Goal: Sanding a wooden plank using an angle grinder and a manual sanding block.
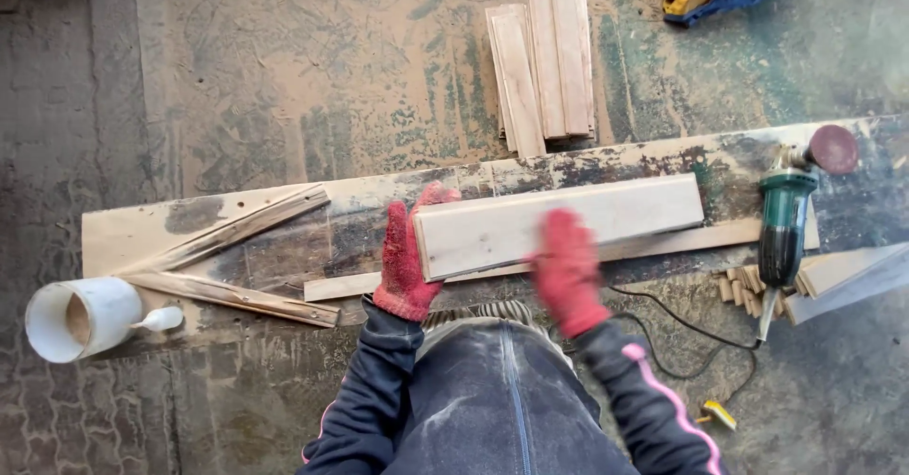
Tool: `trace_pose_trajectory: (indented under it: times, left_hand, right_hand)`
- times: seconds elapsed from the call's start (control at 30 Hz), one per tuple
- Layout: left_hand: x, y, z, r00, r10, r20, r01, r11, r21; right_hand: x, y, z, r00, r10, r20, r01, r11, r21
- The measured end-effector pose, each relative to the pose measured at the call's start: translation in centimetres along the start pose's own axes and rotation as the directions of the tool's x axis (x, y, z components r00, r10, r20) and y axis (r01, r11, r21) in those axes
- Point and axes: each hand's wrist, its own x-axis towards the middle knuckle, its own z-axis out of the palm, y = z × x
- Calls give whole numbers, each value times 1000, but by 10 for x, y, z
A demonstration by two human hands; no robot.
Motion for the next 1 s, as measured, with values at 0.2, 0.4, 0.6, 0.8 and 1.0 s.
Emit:
trace_pose_trajectory:
  times: [0.2,0.4,0.6,0.8,1.0]
  left_hand:
    - [1,14,9,1000,-8,-3,8,1000,28]
    - [5,6,4,999,-8,-48,9,1000,8]
    - [2,14,8,999,-24,-32,24,1000,8]
    - [0,7,16,998,-29,-55,28,999,-32]
    - [1,7,22,997,-41,-63,41,999,-7]
  right_hand:
    - [-31,-60,-57,852,-444,-277,522,758,391]
    - [-35,25,-20,983,-41,-181,95,950,299]
    - [-31,-39,-29,905,-343,-251,420,812,406]
    - [-28,116,19,991,115,-62,-95,960,262]
    - [-14,-112,-71,862,-393,-322,501,757,419]
